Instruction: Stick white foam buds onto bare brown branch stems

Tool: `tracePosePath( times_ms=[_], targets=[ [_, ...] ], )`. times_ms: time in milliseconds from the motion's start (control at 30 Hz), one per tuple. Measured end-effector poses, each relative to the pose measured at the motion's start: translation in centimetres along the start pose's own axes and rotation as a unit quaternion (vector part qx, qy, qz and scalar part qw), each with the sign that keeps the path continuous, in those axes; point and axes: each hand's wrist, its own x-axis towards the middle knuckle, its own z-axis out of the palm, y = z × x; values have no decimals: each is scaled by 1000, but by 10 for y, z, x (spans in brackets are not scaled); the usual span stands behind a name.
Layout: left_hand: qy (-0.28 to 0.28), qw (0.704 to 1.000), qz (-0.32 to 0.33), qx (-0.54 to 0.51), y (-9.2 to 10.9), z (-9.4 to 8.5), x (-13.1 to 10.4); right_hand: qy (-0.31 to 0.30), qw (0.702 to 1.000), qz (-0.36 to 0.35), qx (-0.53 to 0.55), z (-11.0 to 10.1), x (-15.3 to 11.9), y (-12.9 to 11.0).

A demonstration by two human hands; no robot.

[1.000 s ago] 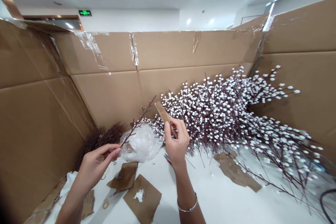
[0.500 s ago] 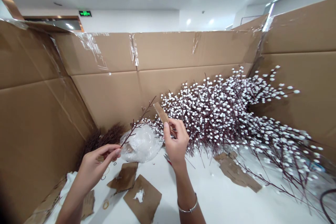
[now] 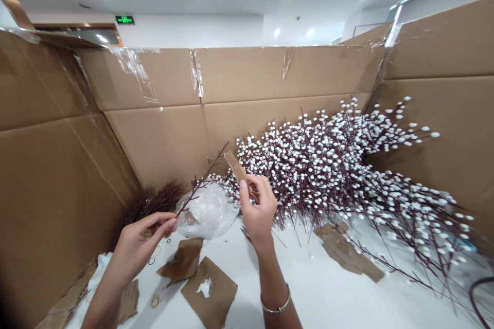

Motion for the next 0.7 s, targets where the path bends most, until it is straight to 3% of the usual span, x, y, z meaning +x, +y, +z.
tracePosePath(
  times_ms=[700],
  targets=[
    [14, 1000, -15, -1, -2, -1, 1, -44, 998, 40, 19, -3, 0, 0]
  ],
)
